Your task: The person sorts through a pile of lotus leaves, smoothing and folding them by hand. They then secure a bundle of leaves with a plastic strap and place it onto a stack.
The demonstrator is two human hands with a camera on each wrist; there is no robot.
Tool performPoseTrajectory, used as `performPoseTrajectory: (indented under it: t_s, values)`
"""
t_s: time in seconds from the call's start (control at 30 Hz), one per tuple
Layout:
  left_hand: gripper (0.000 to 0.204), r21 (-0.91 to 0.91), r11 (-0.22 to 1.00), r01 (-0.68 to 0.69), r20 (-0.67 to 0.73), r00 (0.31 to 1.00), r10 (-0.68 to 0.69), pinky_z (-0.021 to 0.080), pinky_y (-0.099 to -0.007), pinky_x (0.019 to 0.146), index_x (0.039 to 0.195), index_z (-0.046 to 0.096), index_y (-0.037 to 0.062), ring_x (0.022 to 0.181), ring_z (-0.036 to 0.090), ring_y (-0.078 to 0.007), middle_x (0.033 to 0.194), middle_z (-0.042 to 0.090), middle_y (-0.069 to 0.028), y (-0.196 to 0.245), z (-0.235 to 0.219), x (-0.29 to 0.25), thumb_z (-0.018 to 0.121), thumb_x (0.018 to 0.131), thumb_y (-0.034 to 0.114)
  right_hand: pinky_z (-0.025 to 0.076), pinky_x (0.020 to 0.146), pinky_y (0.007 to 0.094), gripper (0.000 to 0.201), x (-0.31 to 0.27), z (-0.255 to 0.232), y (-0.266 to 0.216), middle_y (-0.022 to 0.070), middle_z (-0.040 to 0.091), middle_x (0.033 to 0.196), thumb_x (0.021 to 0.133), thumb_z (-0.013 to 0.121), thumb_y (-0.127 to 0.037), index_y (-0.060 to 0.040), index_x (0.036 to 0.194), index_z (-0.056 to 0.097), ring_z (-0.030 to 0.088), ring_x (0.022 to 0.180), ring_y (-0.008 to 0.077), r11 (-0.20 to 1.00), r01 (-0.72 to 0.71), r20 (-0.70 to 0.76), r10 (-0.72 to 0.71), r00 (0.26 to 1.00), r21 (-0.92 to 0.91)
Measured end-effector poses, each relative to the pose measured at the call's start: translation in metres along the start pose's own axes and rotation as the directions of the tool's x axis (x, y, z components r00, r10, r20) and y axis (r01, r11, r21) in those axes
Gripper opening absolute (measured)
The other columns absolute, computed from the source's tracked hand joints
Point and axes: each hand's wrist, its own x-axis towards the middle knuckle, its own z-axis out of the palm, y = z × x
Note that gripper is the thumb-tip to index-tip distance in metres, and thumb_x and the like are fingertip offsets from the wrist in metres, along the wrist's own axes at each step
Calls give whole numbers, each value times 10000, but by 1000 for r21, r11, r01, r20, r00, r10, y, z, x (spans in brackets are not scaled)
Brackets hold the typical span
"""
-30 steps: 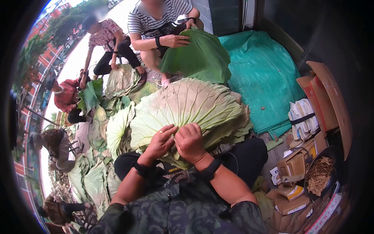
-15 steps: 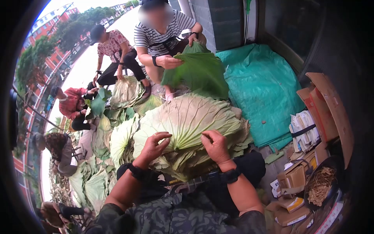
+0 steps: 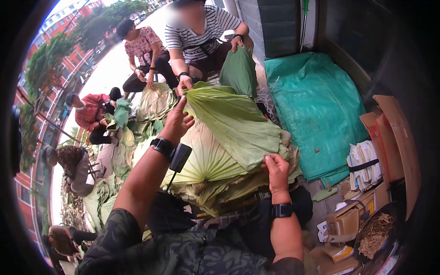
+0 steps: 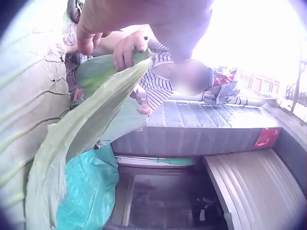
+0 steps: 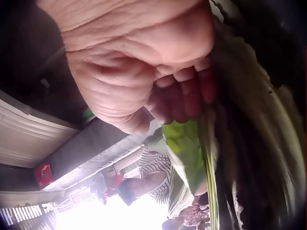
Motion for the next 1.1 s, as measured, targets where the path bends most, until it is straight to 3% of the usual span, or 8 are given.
performPoseTrajectory:
  t_s: [0.07, 0.2, 0.53, 0.63, 0.7, 0.8, 0.93, 1.1]
  values:
    - [502, -36, 999, -31, 105, 994, 35, 506, -361, 739, 1203, 442, 79, 884, 594, -221, 1106, 559, -127, -2, 12, 13, 654, 827, 336, 471, 620, 228, 133, 4, 2, -1, 24, 615, 779, 855, 571, -114, 3, 879, 630, 557, 687, 87, 1000, -3, -51, 2, 999, -15]
    - [175, 68, 997, 19, 58, 998, -23, 521, -403, 717, 1034, 554, 20, 837, 616, -228, 932, 613, -95, -9, 29, 17, 546, 869, 77, 456, 599, 217, 136, 9, 6, 2, 26, 613, 775, 852, 573, -125, -1, 867, 627, 549, 666, 82, 999, 43, -74, -44, 996, -12]
    - [200, -322, 946, 36, 150, 989, 14, 501, -430, 857, 1085, 481, -20, 949, 596, -276, 1057, 578, -156, -31, 19, -45, 467, 887, 1, 455, 631, 224, 296, 0, 17, -2, 65, 596, 921, 826, 617, -139, 13, 1072, 553, 540, 691, 82, 917, 327, 4, -335, 942, -230]
    - [220, -401, 909, 109, 135, 989, -59, 491, -426, 873, 1095, 482, -30, 957, 592, -283, 1066, 577, -158, -41, 13, -87, 462, 877, -14, 442, 836, 368, 551, -13, 30, -21, 161, 552, 1066, 681, 723, -230, -4, 1142, 522, 548, 934, 281, 274, 593, 325, -630, 706, -757]
    - [226, -428, 884, 190, 197, 974, -114, 478, -427, 890, 1100, 486, -23, 978, 577, -275, 1077, 570, -157, -53, 3, -106, 464, 877, -3, 377, 928, 422, 603, -25, 55, -35, 169, 521, 1134, 634, 740, -274, -35, 1146, 529, 488, 1043, 347, 242, 616, 393, -586, 708, -750]
    - [221, -396, 856, 331, 381, 908, -174, 503, -401, 836, 1091, 495, -11, 957, 594, -271, 1061, 581, -146, -65, -9, -132, 505, 884, 68, 366, 931, 431, 529, -33, 97, -53, 119, 557, 1117, 642, 696, -194, -59, 1133, 552, 525, 1005, 308, -29, 694, 616, -488, 619, -720]
    - [362, -507, 735, 450, 458, 863, -213, 457, -440, 912, 1178, 483, 23, 1038, 558, -288, 1110, 572, -133, -50, -23, -152, 535, 898, 246, 421, 822, 392, 446, -25, 101, -39, 99, 627, 964, 616, 527, 43, -49, 1045, 604, 583, 880, 272, 44, 764, 694, -390, 606, -643]
    - [425, -664, 506, 550, 559, 815, -153, 428, -452, 950, 1247, 419, 16, 1104, 513, -312, 1239, 489, -173, -53, -58, -108, 447, 934, 303, 439, 762, 386, 411, -35, 97, -58, 98, 629, 932, 617, 533, 32, -61, 1009, 610, 584, 864, 288, 63, 816, 771, -293, 565, -574]
